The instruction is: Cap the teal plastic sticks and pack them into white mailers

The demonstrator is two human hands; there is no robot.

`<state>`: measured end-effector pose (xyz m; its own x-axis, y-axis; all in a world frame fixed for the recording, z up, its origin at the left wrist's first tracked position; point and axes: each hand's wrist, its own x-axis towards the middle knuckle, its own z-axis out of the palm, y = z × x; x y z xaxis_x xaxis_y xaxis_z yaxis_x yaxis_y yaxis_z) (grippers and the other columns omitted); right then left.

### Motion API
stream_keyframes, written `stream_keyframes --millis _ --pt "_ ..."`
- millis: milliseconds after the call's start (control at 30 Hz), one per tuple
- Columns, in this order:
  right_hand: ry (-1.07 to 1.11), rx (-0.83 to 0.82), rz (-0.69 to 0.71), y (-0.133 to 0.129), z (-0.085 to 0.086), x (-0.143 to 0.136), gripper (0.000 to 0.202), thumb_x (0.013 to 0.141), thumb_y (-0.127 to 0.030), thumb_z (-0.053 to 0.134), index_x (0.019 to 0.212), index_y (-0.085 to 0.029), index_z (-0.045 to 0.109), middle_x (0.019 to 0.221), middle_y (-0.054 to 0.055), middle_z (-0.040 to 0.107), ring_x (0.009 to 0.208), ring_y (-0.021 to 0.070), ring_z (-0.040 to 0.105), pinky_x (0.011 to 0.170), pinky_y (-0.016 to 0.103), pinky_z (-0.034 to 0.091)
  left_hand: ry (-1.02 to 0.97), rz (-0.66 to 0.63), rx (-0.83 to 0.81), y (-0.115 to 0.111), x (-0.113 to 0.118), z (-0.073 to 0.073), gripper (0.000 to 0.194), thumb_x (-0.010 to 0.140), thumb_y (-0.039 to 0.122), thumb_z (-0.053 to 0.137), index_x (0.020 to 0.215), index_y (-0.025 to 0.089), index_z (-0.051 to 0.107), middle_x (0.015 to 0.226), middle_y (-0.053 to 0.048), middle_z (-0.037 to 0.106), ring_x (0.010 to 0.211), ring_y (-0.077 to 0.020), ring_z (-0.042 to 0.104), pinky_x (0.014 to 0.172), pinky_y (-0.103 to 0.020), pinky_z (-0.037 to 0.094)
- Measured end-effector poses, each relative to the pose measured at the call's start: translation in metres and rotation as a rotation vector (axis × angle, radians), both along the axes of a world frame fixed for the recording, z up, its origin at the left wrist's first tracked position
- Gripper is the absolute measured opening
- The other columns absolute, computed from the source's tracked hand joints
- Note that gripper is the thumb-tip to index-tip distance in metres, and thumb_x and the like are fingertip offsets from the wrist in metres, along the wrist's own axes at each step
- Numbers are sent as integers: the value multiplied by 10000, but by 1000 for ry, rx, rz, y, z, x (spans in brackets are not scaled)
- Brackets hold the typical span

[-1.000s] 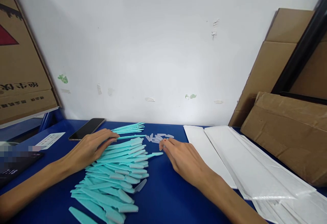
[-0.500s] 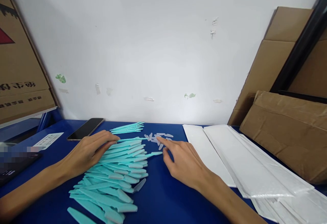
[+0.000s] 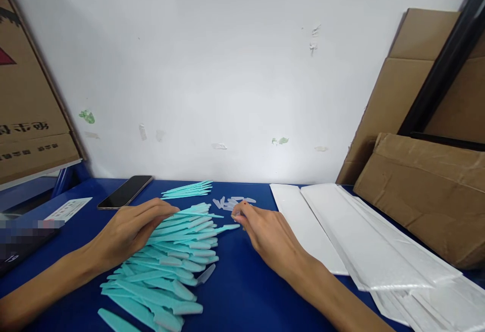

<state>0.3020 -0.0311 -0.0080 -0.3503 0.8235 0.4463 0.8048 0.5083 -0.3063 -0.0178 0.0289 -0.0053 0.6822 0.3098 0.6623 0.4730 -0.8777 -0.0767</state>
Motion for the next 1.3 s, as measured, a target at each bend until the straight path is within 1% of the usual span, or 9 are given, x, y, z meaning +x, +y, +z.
stream_keyframes --millis 67,167,233,433,633,767,933,1133,1300 --pt "-23 28 4 0 -1 0 192 1077 -307 374 1072 -269 562 1055 10 732 788 184 717 656 289 521 -7 -1 4 -2 1 0 283 1036 136 437 1280 241 536 970 -39 713 721 -111 664 572 -194 456" --pt "-75 99 -4 0 -2 -1 203 1075 -323 395 1087 -269 590 1053 18 719 877 203 712 682 299 518 -8 -9 11 -3 1 0 282 1030 126 449 1275 236 536 987 -42 713 738 -110 668 578 -186 460" --pt "-96 117 -1 0 -1 -1 229 1077 -329 389 1104 -267 608 1055 23 711 886 201 711 677 293 519 -6 -11 24 -3 1 1 284 1028 122 453 1277 232 531 982 -42 711 731 -110 666 575 -186 458" --pt "-139 116 -8 0 -3 -1 278 1077 -360 382 1133 -263 637 1026 24 709 783 189 713 649 295 532 -3 -5 24 -4 2 2 281 1029 126 449 1274 234 534 975 -44 715 698 -113 656 547 -190 447" --pt "-132 100 13 0 -5 -4 246 1068 -347 426 1146 -273 648 1060 14 713 826 183 721 674 286 538 -4 -29 3 -7 3 1 280 1029 122 450 1268 234 543 982 -47 715 702 -104 656 564 -183 458" --pt "-118 95 45 -5 -3 -8 256 1068 -348 432 1166 -264 652 1030 22 712 834 184 717 672 279 530 -23 -64 7 -9 8 2 265 1031 136 457 1264 210 562 946 -50 707 675 -104 630 557 -192 441" --pt "-108 177 101 -14 0 -14 268 1074 -335 424 1159 -244 660 955 17 705 749 161 689 592 264 470 -45 -116 -64 -17 15 4 273 1008 104 515 1264 175 577 940 -66 701 726 -120 631 598 -206 449" --pt "-124 295 149 -26 1 -25 250 1071 -272 427 1131 -196 658 822 8 664 587 139 600 489 284 372 -81 -132 -52 -21 16 0 343 980 78 558 1303 191 580 934 -67 678 682 -116 581 569 -222 407" --pt "-67 336 145 -30 -1 -31 231 1065 -246 445 1138 -181 655 841 18 658 624 137 625 496 277 393 -116 -224 -116 -21 15 0 434 951 6 551 1336 203 572 897 -56 647 653 -110 531 551 -231 374"
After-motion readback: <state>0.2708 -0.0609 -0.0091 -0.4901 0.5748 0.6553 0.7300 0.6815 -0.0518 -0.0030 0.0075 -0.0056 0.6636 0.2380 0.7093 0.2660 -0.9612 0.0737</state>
